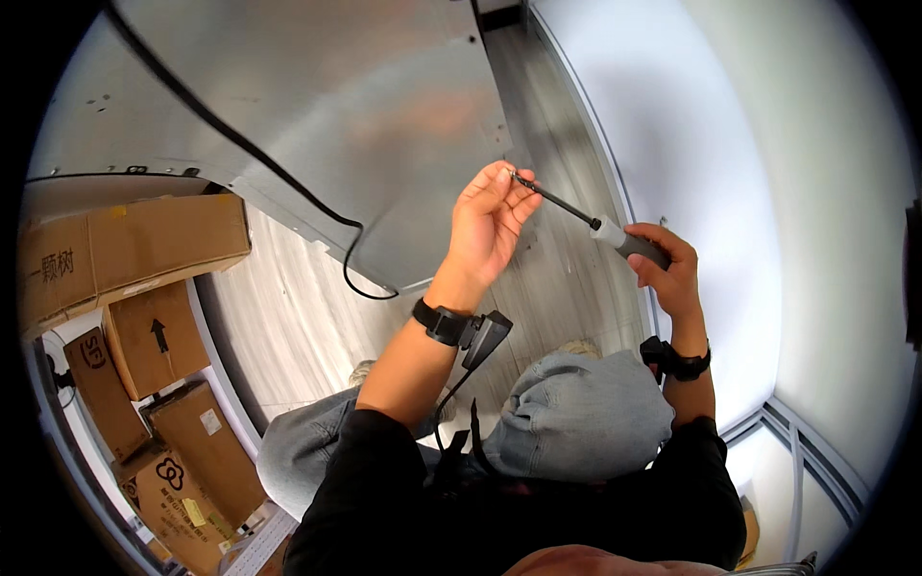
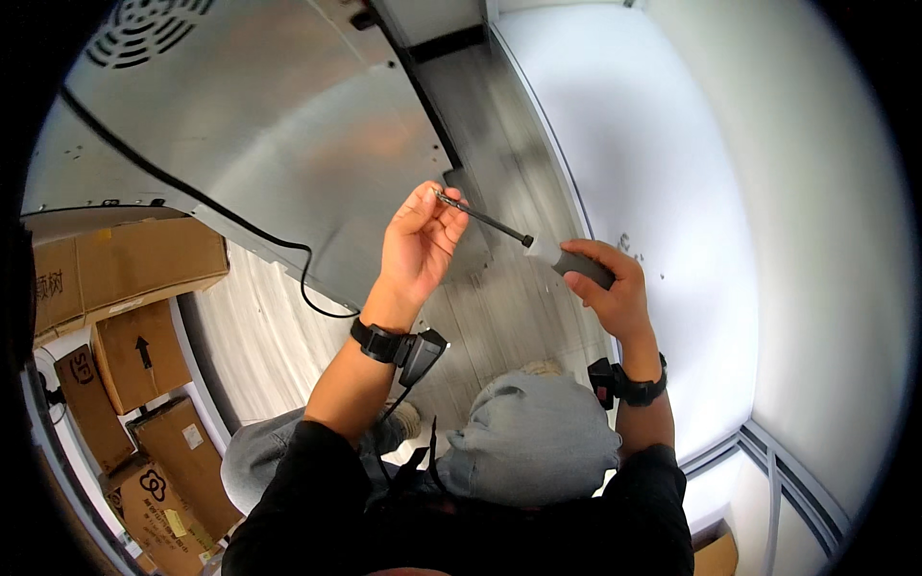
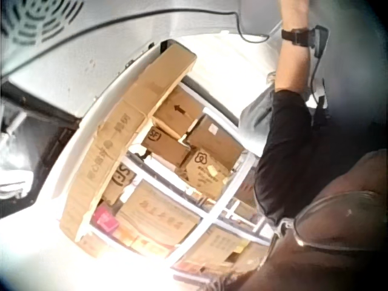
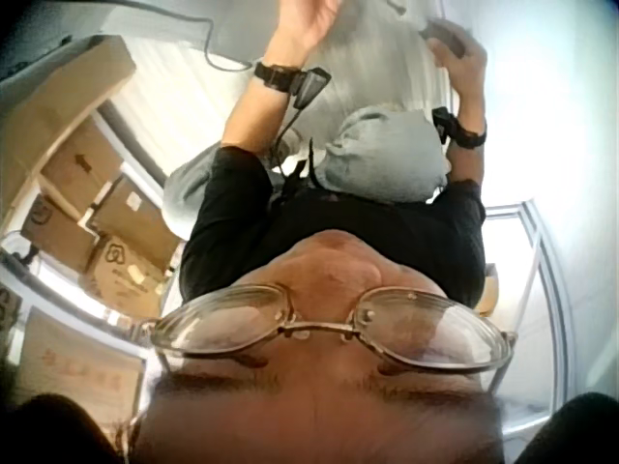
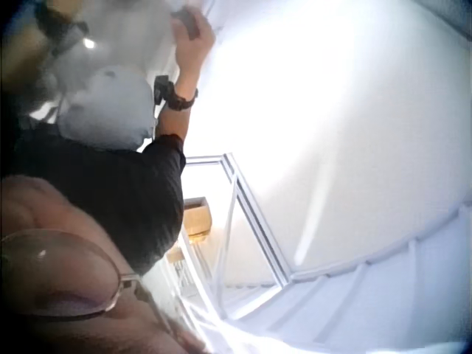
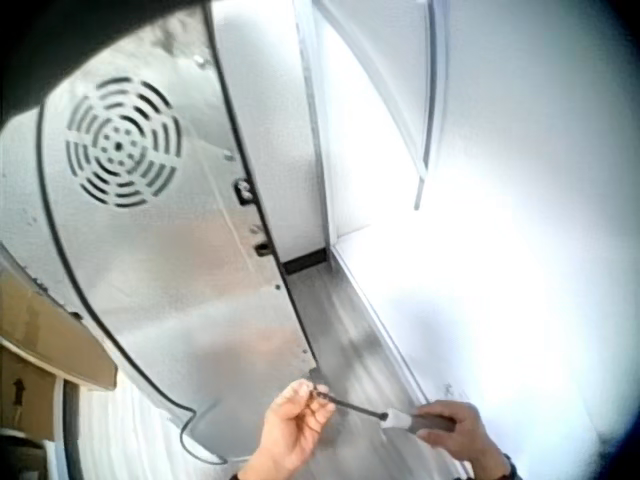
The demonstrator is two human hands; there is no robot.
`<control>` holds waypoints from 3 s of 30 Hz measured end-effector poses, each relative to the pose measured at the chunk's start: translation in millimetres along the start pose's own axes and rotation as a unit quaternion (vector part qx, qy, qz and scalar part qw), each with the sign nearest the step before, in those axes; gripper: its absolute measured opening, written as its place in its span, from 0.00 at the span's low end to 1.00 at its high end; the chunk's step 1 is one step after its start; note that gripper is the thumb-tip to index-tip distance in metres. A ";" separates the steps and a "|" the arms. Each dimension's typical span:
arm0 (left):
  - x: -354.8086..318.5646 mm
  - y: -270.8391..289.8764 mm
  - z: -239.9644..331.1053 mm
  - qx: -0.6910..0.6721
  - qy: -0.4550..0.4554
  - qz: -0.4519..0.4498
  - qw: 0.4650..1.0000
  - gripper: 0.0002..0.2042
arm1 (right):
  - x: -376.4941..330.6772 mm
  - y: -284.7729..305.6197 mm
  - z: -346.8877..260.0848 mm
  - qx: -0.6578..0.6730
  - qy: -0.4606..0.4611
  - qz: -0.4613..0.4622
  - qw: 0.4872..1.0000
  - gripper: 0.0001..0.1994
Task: The person uses a screwdriver to fasten screws into the back panel of a white appliance. They repeatedly pick up screws and tighten them at various positions along the panel edge while standing in a storage area.
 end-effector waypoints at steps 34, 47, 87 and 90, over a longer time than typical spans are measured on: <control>-20.0 -94.7 115.3 0.133 -0.022 -0.036 0.990 0.08 | -73.5 -84.2 -193.2 -0.066 0.012 0.222 0.973 0.15; -24.2 -41.3 111.4 0.253 -0.034 0.060 0.965 0.08 | -56.8 -79.3 -112.6 -0.001 0.033 0.164 0.986 0.15; 49.1 -79.4 91.2 0.193 -0.009 0.046 0.980 0.08 | -29.8 -113.2 -115.9 0.107 0.031 0.265 0.958 0.15; 47.4 -80.8 91.4 0.197 0.001 0.022 0.980 0.08 | -24.9 -118.4 -108.4 0.237 -0.070 0.221 0.944 0.15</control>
Point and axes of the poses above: each hand's wrist, its own x-axis towards the middle knuckle, its own y-axis out of the back of the hand, z = x × y, the point moved 6 cm from there along x, towards the middle knuckle, and after that the axes turned 15 degrees about z, right-handed, at the moved point
